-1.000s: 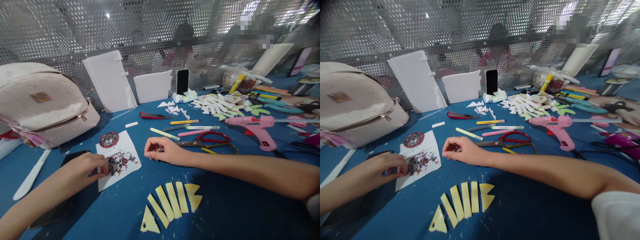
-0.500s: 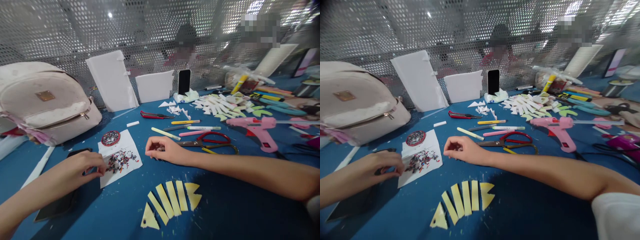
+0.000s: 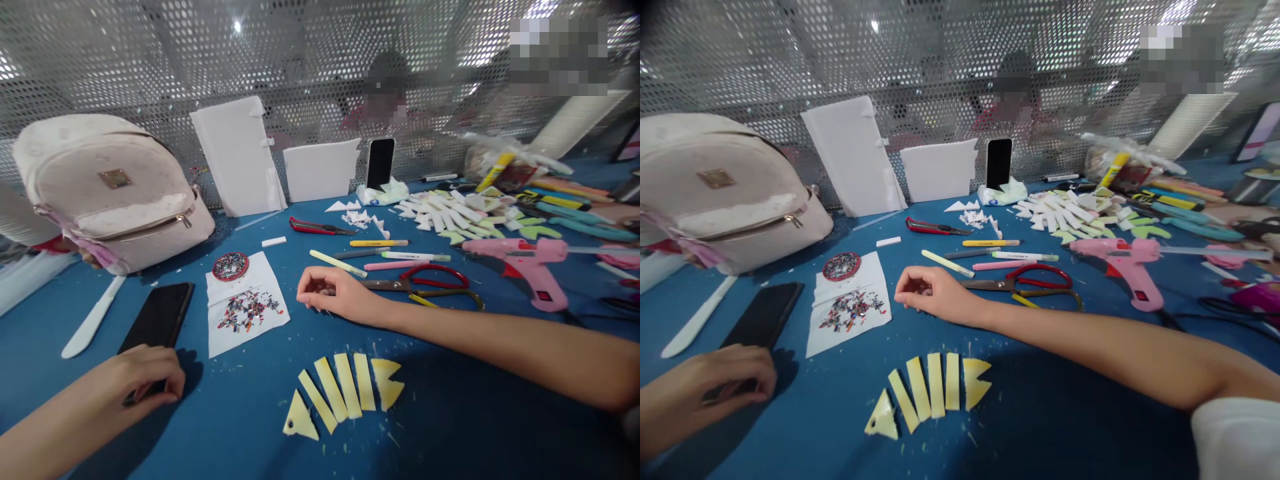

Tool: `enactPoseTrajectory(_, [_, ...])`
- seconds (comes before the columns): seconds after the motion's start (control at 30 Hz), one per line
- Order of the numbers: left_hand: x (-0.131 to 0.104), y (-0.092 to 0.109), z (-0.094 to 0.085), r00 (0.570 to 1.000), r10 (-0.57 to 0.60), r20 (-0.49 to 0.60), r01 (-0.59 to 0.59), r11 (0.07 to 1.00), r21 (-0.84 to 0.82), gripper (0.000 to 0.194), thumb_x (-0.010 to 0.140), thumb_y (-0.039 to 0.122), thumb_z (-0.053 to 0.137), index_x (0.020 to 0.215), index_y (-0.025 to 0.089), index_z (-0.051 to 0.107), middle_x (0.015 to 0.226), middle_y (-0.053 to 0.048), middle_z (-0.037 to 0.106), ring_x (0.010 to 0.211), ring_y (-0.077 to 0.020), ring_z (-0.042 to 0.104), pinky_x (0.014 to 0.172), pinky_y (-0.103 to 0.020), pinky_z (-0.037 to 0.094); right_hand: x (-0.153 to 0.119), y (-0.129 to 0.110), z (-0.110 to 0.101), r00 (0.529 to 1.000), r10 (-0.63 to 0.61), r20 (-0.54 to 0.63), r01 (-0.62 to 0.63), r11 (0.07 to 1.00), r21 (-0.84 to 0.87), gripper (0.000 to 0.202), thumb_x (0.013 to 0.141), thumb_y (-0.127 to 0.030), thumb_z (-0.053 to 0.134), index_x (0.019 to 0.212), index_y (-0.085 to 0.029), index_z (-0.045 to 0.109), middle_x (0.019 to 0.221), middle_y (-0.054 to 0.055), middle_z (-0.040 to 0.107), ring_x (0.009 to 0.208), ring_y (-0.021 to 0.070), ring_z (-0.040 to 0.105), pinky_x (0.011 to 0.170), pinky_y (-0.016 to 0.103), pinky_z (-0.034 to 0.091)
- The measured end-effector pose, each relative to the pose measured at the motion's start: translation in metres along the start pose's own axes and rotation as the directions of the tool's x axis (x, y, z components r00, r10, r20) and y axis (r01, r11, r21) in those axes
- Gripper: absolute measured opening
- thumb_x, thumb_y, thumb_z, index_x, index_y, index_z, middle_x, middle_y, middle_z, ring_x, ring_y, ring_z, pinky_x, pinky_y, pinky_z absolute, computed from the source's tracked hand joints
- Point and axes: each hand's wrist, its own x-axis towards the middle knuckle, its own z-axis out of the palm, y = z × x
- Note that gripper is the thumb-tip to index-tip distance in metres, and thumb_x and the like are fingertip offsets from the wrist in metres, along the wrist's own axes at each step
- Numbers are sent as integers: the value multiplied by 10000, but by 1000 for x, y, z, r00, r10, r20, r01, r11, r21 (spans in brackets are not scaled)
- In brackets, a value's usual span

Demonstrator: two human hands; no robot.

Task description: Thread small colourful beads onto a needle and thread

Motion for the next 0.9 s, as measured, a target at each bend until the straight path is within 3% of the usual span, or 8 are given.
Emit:
enactPoseTrajectory(0.07, [0, -3, -2, 999, -2, 47, 1, 1000, 22, 241, 853, 184, 543, 726, 277, 725, 726, 21, 705, 654, -148, 625, 632, -206, 427, 0, 1, 0, 1000, -5, -4, 5, 1000, -6, 152, 923, -271, 657, 852, -149, 600, 732, -10, 594, 630, 93, 542, 608, 228, 448])
enactPoseTrajectory(0.2, [-3, -10, -4, 998, -45, 33, 43, 997, 57, 275, 869, 197, 510, 706, 275, 718, 719, 26, 699, 652, -148, 620, 626, -200, 423, 0, 3, 0, 1000, -14, -4, 14, 1000, -22, 154, 929, -278, 659, 859, -153, 601, 734, -14, 596, 626, 89, 543, 603, 227, 443])
enactPoseTrajectory(0.4, [-5, -22, -9, 989, -16, 147, 9, 999, 46, 246, 883, 220, 539, 761, 291, 741, 756, 23, 726, 666, -143, 649, 633, -184, 441, 0, 4, 0, 1000, -26, -4, 26, 999, -23, 153, 935, -284, 657, 864, -159, 604, 743, -15, 596, 632, 91, 545, 609, 228, 448])
enactPoseTrajectory(0.63, [-7, -6, -5, 1000, -19, -11, 20, 999, 46, 282, 873, 258, 515, 694, 283, 732, 688, 25, 701, 608, -141, 606, 609, -200, 414, -1, 3, 0, 1000, -18, -5, 18, 1000, -25, 159, 937, -285, 655, 861, -155, 603, 740, -13, 592, 630, 93, 545, 608, 227, 450])
enactPoseTrajectory(0.9, [-7, -3, -2, 999, -39, -6, 39, 999, 35, 243, 840, 246, 550, 677, 279, 727, 689, 23, 706, 624, -147, 593, 616, -214, 400, 0, 6, -1, 999, -41, 2, 41, 999, -33, 163, 942, -303, 651, 869, -163, 606, 750, -9, 596, 637, 95, 547, 606, 227, 454])
